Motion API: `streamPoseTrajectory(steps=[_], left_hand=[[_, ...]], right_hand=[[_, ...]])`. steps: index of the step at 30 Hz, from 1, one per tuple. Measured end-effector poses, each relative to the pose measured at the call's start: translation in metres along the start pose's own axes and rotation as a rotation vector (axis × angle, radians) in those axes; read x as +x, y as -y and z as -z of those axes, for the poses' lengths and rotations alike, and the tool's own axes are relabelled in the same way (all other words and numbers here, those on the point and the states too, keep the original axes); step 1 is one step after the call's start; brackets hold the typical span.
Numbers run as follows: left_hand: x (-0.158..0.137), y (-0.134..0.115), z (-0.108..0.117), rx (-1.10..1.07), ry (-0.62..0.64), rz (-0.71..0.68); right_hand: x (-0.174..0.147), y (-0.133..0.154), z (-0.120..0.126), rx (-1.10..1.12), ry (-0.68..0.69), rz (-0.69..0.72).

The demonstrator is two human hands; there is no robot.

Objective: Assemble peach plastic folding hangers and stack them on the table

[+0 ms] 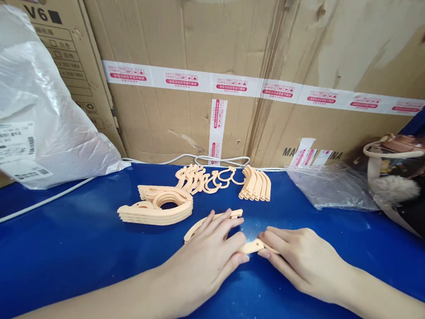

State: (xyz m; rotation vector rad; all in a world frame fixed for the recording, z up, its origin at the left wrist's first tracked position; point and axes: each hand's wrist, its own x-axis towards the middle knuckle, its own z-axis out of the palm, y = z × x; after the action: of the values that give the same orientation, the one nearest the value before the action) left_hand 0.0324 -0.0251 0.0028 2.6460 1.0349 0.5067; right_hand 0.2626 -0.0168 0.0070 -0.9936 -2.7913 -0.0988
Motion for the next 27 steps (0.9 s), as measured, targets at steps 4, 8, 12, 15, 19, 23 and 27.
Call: streamPoseTrajectory(steps=[4, 8, 12, 15, 19, 23, 27], left_hand=[[0.000, -0.001, -0.001, 0.005, -0.002, -0.013], [0.001, 0.000, 0.001, -0.012, -0.006, -0.017], [0.003, 0.002, 0.010, -0.080, 0.033, -0.013], [0.005, 0.007, 0.015, -0.144, 0.038, 0.025], [0.007, 0.016, 0.012, -0.197, 0.030, 0.059], [0.009, 0.020, 0.007, -0.314, -0.048, 0.075], [0.011, 0.018, 0.007, -0.393, -0.112, 0.136]], right_hand=[[0.000, -0.001, -0.001, -0.131, -0.062, 0.078], [0.000, -0.002, 0.003, -0.083, -0.060, 0.072], [0.001, -0.004, 0.012, 0.118, 0.016, 0.053], [0.002, -0.004, 0.021, 0.244, 0.083, 0.008], [0.003, -0.005, 0.033, 0.359, 0.186, 0.027], [0.001, -0.007, 0.042, 0.421, 0.209, 0.026], [0.000, -0.011, 0.038, 0.438, 0.219, -0.005]])
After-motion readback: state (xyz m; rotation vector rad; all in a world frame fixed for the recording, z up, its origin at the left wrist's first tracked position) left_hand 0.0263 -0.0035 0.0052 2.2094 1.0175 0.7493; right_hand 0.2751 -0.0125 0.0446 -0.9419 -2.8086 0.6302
